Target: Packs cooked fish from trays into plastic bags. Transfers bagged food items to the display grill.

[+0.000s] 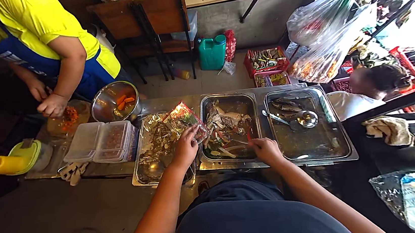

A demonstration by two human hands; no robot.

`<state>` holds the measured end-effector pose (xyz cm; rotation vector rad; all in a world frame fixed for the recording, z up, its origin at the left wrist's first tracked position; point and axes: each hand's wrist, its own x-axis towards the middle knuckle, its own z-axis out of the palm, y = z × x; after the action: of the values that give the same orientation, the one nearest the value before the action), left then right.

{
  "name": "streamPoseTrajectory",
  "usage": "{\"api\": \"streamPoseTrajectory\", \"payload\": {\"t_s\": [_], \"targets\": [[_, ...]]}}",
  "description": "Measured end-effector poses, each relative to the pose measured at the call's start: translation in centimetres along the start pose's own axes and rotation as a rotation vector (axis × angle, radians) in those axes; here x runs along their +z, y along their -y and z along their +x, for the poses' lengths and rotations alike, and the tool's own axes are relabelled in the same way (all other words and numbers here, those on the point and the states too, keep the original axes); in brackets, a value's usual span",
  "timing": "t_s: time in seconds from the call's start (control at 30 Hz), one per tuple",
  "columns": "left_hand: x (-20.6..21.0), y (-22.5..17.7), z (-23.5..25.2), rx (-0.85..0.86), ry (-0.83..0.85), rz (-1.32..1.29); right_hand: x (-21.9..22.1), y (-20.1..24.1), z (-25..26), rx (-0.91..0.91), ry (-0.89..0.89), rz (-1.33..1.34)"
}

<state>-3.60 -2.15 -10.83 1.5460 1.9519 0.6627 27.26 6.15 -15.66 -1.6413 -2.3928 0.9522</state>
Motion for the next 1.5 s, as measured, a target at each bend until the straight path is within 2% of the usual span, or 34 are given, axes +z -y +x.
{"api": "streamPoseTrajectory", "payload": {"t_s": [0.3,0.6,0.83,1.1,1.3,1.5], "targets": [[-0.2,-0.6,0.4,-0.001,0.043,0.036,-2.8,-2.7,-0.2,-0.057,-0.033,0.073],[-0.3,-1.0,0.9,0.001,0.082,0.002,-5.9,-1.4,-0.7,-0.213,-0.171,0.128],[0.0,-1.6,1.9,0.019,0.143,0.046,-4.0,0.6,-1.2,-0.152,-0.136,0.062],[-0.1,-2.8,2.1,-0.014,0.262,0.121,-2.0,2.4,-1.4,-0.205,-0.176,-0.002],[-0.3,-3.7,1.9,-0.06,0.27,0.157,-0.3,5.6,-1.4,-0.203,-0.26,-0.033],[0.0,-4.2,2.5,-0.113,0.216,0.12,2.9,6.7,-2.8,-0.322,-0.423,-0.083]]}}
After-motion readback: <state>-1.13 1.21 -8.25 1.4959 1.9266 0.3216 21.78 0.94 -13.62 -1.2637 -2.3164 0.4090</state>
